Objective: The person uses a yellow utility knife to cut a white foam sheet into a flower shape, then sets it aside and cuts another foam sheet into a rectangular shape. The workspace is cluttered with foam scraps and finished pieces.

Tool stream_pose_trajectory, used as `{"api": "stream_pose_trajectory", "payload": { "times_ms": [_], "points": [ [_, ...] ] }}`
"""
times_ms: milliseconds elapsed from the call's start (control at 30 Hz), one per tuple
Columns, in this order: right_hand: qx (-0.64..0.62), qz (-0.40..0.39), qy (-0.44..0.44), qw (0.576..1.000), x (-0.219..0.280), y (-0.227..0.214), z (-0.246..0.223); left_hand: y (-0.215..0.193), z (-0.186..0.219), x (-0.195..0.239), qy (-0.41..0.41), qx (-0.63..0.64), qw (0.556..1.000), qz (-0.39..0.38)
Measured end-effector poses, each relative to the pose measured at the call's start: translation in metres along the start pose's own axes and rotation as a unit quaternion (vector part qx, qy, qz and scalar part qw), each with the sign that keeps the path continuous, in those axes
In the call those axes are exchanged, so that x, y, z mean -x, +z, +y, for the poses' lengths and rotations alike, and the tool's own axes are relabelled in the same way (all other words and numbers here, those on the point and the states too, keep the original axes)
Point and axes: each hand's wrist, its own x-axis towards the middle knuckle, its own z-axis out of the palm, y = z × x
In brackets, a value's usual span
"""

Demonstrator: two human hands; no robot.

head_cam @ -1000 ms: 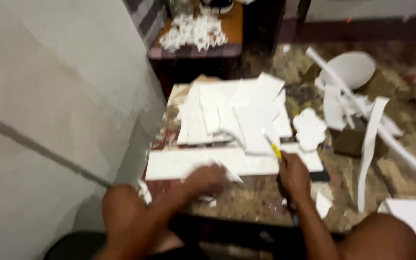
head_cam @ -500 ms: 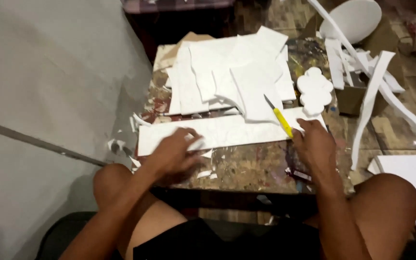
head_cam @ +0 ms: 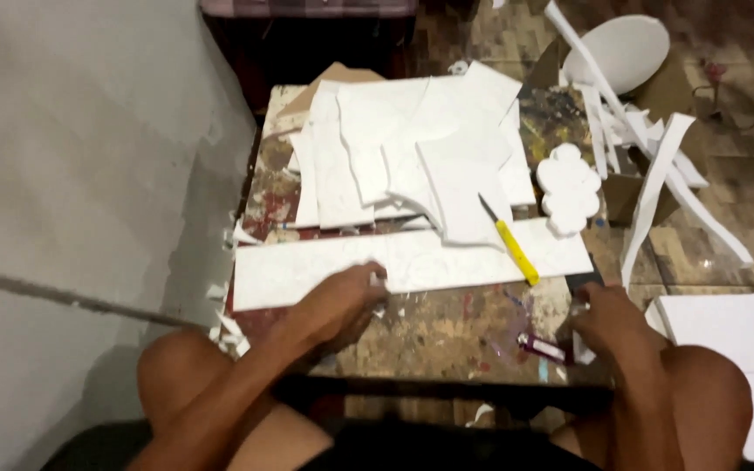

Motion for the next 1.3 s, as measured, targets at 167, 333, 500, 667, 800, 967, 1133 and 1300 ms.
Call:
{"api": "stream_pose_trajectory", "payload": {
  "times_ms": [167,333,500,667,800,967,1133,1300],
  "points": [
    [-0.020,0.006,0.039,0.999,0.030,-0.030,-0.039,-0.056,-0.007,-0.041,-0.210,-0.024,0.951,0.226],
    [-0.037,0.076,0.043,0.995,0.048,-0.045,-0.079,-0.051,-0.015,-0.032,-0.140,-0.037,0.890,0.433],
    [-0.318,0.031,-0.143,0.937,0.056,-0.039,-0.163,-0.028,-0.059,-0.015,-0.120,-0.052,0.862,0.490],
    [-0.369,0.060,-0.303,0.876,0.056,-0.011,-0.299,-0.045,-0.090,-0.013,-0.142,-0.076,0.834,0.528],
    [-0.338,0.062,-0.411,0.844,0.061,0.005,-0.398,-0.071,-0.088,0.007,-0.010,0.253,0.638,0.728],
    [-0.398,0.015,-0.471,0.787,0.059,0.058,-0.434,-0.080,-0.092,0.022,0.060,-0.144,0.596,0.788],
    [-0.481,0.043,-0.384,0.787,0.032,0.042,-0.339,-0.057,-0.115,-0.033,0.129,-0.163,0.838,0.504],
    [-0.204,0.393,-0.260,0.858,0.001,0.025,-0.213,-0.031,-0.131,-0.048,-0.031,-0.210,0.893,0.397]
  ]
}}
